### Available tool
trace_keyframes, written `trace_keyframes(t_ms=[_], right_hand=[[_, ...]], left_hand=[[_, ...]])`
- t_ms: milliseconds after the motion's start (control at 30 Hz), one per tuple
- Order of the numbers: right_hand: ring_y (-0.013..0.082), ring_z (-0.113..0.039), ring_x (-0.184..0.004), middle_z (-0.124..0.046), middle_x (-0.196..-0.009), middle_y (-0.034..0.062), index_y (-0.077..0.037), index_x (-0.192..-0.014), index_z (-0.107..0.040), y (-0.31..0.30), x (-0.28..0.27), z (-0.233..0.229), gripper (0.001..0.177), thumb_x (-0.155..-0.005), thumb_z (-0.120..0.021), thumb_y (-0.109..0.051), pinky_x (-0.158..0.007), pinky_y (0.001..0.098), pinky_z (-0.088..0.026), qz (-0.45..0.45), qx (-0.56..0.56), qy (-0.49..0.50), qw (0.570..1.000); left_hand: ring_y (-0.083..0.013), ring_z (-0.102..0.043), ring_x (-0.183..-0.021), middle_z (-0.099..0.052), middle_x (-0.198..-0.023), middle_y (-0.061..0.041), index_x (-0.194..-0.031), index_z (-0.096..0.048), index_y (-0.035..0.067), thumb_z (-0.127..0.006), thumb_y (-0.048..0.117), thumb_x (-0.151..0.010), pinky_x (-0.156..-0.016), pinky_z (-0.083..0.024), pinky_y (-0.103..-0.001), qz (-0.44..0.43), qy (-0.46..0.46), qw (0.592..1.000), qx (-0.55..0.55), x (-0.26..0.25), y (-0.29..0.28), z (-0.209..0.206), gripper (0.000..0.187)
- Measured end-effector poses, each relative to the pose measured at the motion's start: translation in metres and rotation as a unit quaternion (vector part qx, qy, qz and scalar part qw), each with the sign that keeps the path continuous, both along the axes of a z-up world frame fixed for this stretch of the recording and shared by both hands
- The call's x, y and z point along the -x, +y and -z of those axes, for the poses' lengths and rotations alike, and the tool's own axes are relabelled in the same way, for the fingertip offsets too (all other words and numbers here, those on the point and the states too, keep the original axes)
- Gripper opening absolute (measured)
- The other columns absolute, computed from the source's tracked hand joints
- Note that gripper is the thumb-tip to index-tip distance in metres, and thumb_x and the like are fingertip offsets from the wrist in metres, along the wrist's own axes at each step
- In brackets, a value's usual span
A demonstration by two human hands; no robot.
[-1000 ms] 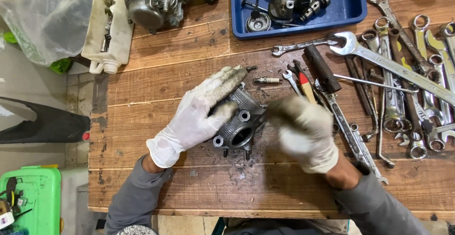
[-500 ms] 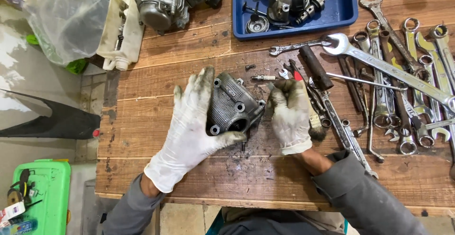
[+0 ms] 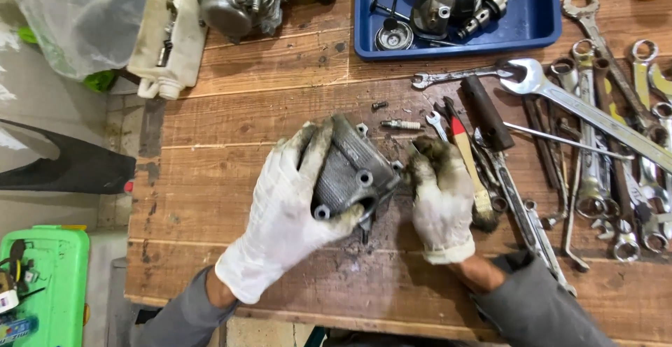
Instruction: The person scrubs a metal engine cylinder head with a wire brush, focusing on the top surface and bolt holes. They rotate the part to access different areas and continue scrubbing until the end of the clip.
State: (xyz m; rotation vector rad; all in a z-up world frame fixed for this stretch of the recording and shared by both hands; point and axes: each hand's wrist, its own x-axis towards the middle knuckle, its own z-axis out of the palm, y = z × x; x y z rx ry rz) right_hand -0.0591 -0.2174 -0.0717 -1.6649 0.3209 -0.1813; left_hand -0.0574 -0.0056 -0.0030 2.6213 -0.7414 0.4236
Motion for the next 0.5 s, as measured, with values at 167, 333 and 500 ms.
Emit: trace_keyframes(t_ms=[167,333,500], right_hand=[[0.0205,-0.068,-0.104,-0.072,-0.117,0.0109,-0.003,-0.124,-0.064,0.003,0.007,-0.001,0.028,-0.099,-0.056,-0.011,-0.095,0.0297,-0.054,0.026,-0.047,0.029,0.998],[0.0234,-0.068,-0.115,-0.074,-0.118,0.0100,-0.006,-0.125,-0.066,0.003,0.008,-0.004,0.035,-0.095,-0.057,-0.020,-0.105,0.0344,-0.048,0.037,0.094,0.094,0.990],[0.0294,-0.073,-0.109,-0.072,-0.117,0.0189,0.000,-0.116,-0.059,0.016,0.021,0.021,0.031,-0.088,-0.070,-0.008,-0.101,0.0401,-0.064,0.173,-0.164,0.035,0.970]], left_hand=[[-0.0491,-0.058,-0.129,-0.050,-0.145,-0.034,-0.153,-0.040,0.000,-0.078,0.058,-0.081,-0.110,-0.050,-0.057,-0.003,0.008,1.000,-0.003,-0.002,-0.004,-0.010,0.100],[-0.0475,-0.056,-0.136,-0.051,-0.146,-0.032,-0.151,-0.046,0.005,-0.077,0.065,-0.076,-0.114,-0.047,-0.057,-0.011,0.042,0.999,-0.013,-0.004,-0.007,-0.007,0.101],[-0.0314,-0.077,-0.103,-0.075,-0.121,-0.008,-0.133,-0.064,0.031,-0.078,0.006,-0.100,-0.085,-0.065,-0.044,-0.197,-0.091,0.973,-0.084,-0.004,-0.024,0.014,0.043]])
